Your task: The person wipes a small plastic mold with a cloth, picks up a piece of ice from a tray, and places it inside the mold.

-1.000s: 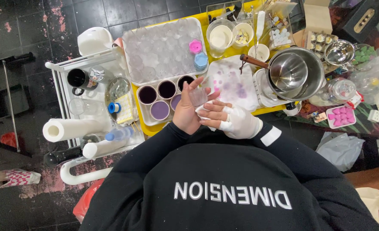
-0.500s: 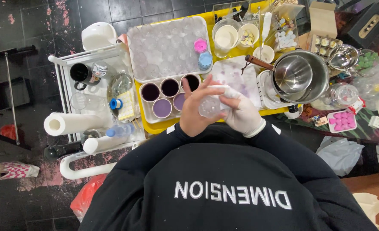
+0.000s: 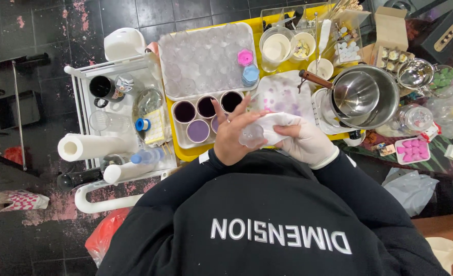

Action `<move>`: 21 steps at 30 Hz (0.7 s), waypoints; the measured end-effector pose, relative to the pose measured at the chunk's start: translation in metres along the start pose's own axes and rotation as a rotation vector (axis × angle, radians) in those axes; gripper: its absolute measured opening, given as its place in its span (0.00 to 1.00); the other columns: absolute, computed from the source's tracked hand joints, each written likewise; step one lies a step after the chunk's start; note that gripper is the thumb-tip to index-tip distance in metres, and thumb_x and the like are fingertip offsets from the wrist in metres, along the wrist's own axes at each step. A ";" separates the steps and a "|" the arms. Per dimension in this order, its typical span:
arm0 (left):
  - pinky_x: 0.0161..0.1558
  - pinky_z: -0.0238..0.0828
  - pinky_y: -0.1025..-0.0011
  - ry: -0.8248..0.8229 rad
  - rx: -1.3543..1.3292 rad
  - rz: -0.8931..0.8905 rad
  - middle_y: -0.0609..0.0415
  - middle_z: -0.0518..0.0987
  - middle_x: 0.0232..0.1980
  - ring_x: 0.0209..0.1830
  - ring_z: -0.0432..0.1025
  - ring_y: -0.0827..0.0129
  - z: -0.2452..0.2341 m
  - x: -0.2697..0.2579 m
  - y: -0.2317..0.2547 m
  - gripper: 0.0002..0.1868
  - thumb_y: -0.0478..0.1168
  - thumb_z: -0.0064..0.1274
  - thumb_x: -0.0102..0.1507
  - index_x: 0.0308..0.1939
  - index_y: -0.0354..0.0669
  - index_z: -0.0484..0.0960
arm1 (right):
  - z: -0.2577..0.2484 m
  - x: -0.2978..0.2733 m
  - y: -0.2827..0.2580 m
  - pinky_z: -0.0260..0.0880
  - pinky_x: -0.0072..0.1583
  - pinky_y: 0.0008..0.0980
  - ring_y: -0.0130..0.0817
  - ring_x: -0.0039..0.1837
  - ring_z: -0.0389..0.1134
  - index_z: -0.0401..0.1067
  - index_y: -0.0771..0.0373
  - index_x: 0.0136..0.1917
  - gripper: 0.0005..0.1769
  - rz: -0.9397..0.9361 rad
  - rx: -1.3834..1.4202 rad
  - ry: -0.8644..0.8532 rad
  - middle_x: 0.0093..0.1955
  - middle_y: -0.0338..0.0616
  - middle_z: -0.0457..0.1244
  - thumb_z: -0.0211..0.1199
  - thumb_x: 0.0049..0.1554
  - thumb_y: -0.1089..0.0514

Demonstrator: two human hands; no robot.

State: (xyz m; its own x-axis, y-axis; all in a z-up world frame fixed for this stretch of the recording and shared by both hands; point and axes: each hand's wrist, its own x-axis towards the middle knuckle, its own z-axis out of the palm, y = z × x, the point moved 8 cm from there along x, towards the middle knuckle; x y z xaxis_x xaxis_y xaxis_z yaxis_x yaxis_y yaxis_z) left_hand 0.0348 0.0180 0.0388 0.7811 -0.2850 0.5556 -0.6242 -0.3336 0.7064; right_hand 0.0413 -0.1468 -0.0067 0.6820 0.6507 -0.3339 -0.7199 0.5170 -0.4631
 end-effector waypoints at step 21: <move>0.67 0.63 0.56 0.287 0.330 -0.366 0.50 0.75 0.59 0.63 0.68 0.52 -0.086 0.008 -0.122 0.36 0.42 0.74 0.56 0.65 0.46 0.73 | -0.012 -0.003 0.001 0.68 0.62 0.37 0.38 0.64 0.68 0.60 0.67 0.78 0.31 0.022 -0.111 0.153 0.68 0.49 0.65 0.54 0.62 0.68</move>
State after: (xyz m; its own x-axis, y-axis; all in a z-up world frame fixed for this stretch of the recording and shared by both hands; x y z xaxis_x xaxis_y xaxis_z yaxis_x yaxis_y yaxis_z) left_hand 0.1189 0.1333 -0.0052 0.8917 0.1428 0.4296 -0.2476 -0.6406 0.7268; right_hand 0.0402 -0.1546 -0.0156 0.6840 0.5643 -0.4622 -0.7220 0.4333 -0.5394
